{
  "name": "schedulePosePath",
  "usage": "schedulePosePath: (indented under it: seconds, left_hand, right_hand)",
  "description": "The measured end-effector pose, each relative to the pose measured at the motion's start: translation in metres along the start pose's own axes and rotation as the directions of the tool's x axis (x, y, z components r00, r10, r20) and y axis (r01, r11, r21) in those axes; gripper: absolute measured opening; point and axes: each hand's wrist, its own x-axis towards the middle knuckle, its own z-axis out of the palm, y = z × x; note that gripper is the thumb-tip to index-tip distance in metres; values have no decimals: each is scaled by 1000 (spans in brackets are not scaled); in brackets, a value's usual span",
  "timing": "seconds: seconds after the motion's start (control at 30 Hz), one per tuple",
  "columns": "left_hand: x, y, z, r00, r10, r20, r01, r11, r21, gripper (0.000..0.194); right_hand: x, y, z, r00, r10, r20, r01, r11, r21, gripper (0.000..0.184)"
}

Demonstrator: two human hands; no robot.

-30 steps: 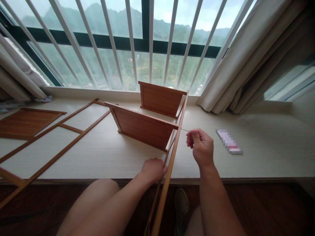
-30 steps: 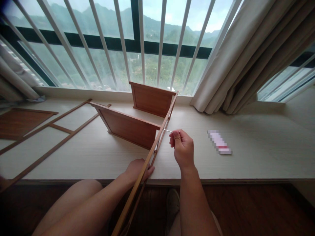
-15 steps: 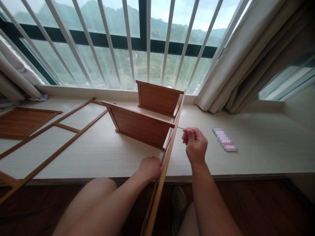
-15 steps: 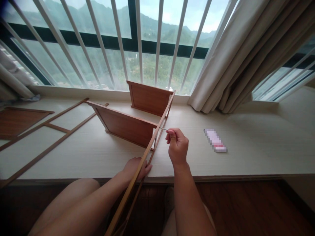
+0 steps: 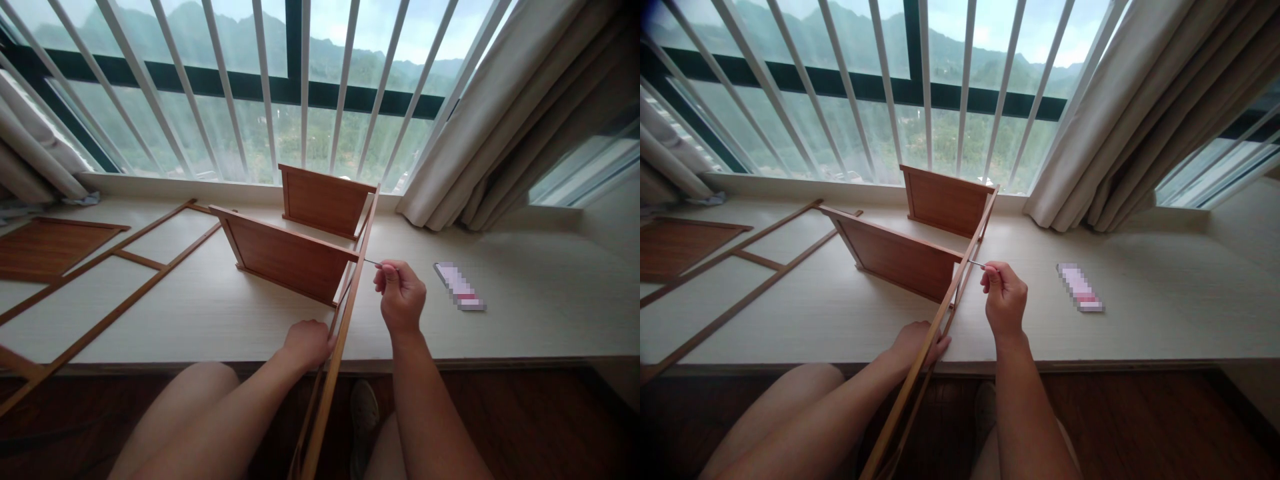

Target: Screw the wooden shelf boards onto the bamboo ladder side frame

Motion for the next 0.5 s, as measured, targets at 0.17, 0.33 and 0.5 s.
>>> schedulePosePath:
  seconds: [0.17, 0.33, 0.5]
  left_hand:
    - [-1, 1, 0, 1000, 0, -12, 0, 1000, -1, 54]
    - [-1, 1, -1, 1000, -5, -5, 5, 1000, -5, 54]
    - [-1, 1, -2, 1000, -15, 0, 15, 1000, -11, 54]
  right_hand:
    - [0, 1, 1, 1000, -14, -11, 14, 1000, 2, 23]
    - [2, 2, -1, 999, -33, -1, 33, 999, -14, 22]
    - [3, 0, -4, 998, -56, 14, 57, 998, -36, 20]
